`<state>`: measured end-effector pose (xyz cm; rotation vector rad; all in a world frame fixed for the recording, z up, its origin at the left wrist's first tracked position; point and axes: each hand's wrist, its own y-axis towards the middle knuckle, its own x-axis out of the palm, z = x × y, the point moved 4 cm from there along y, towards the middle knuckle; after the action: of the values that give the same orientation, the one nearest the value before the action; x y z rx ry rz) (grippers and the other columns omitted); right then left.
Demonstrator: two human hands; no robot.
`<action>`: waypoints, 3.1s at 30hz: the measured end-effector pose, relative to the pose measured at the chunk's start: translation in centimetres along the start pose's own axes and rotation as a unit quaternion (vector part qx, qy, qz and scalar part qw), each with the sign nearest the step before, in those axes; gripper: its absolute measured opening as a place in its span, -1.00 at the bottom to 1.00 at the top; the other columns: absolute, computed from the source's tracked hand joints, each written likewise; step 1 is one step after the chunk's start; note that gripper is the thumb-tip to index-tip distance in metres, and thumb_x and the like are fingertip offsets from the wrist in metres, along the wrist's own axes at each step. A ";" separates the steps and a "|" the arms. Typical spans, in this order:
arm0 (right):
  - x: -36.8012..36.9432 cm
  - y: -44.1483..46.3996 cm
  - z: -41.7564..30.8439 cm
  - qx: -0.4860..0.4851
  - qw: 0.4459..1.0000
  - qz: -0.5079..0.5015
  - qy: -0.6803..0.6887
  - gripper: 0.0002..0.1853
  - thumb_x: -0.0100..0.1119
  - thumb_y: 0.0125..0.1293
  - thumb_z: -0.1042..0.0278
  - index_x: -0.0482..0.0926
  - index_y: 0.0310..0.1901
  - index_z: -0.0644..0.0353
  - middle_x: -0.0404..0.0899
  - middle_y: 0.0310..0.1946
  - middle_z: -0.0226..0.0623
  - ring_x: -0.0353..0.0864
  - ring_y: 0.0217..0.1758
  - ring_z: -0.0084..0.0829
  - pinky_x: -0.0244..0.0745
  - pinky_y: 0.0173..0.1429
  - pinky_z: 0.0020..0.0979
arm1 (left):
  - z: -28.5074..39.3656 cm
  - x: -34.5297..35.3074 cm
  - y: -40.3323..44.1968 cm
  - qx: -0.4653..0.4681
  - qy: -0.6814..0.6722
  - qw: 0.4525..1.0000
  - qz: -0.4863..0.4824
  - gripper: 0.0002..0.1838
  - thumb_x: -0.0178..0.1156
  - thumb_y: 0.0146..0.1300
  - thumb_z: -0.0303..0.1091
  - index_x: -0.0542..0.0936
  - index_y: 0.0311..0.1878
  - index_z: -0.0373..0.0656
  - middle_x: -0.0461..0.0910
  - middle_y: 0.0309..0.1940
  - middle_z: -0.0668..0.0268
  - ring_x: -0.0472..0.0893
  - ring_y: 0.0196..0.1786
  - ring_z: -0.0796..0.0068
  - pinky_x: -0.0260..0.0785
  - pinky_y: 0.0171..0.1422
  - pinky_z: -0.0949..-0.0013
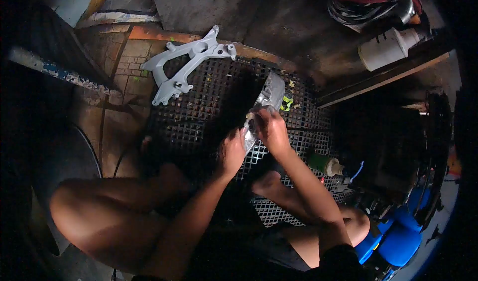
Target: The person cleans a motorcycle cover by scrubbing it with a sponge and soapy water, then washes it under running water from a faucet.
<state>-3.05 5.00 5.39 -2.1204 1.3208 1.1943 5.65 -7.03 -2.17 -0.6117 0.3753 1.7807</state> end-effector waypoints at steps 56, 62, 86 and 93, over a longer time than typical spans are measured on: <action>1.5 -1.2 2.4 0.030 0.992 0.077 -0.093 -0.33 0.45 -0.10 0.62 0.47 0.15 0.32 0.53 -0.08 0.21 0.61 -0.03 0.23 0.60 0.05 0.04 | -1.5 -1.3 1.7 -0.058 -0.063 0.996 -0.037 -0.36 -0.17 0.68 0.06 0.69 -0.20 -0.31 0.67 -0.26 -0.20 0.63 -0.14 -0.38 0.44 -0.10 -0.19; 3.5 -2.9 -0.3 0.057 0.989 0.104 -0.084 -0.43 0.40 0.01 0.62 0.49 0.13 0.34 0.54 -0.05 0.27 0.63 0.01 0.24 0.60 0.12 0.05 | -1.6 -1.3 1.6 -0.046 -0.028 0.998 -0.013 -0.40 -0.14 0.67 0.02 0.70 -0.20 -0.29 0.67 -0.22 -0.20 0.63 -0.11 -0.38 0.44 -0.06 -0.21; -3.7 9.1 10.1 0.057 0.993 0.079 -0.072 -0.62 0.36 0.09 0.60 0.74 0.01 0.31 0.68 -0.02 0.12 0.68 0.08 0.14 0.61 0.24 -0.13 | -1.4 -0.8 1.4 -0.051 -0.015 0.997 -0.055 -0.32 0.35 0.29 0.31 0.64 -0.22 -0.29 0.69 -0.32 -0.20 0.66 -0.20 -0.38 0.49 -0.09 -0.20; -4.3 11.5 11.2 -0.056 0.998 0.019 -0.019 -0.58 0.30 0.03 0.60 0.78 0.00 0.19 0.72 -0.11 0.02 0.73 -0.02 0.07 0.65 0.17 -0.11 | -0.6 -0.7 1.1 -0.017 0.020 0.999 -0.030 -0.37 0.41 0.26 0.25 0.63 -0.28 -0.28 0.69 -0.38 -0.13 0.67 -0.28 -0.29 0.50 -0.22 -0.13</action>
<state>-19.04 9.25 3.88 -2.1471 1.3120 1.3465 4.87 -8.20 -2.34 -0.6756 0.3518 1.7233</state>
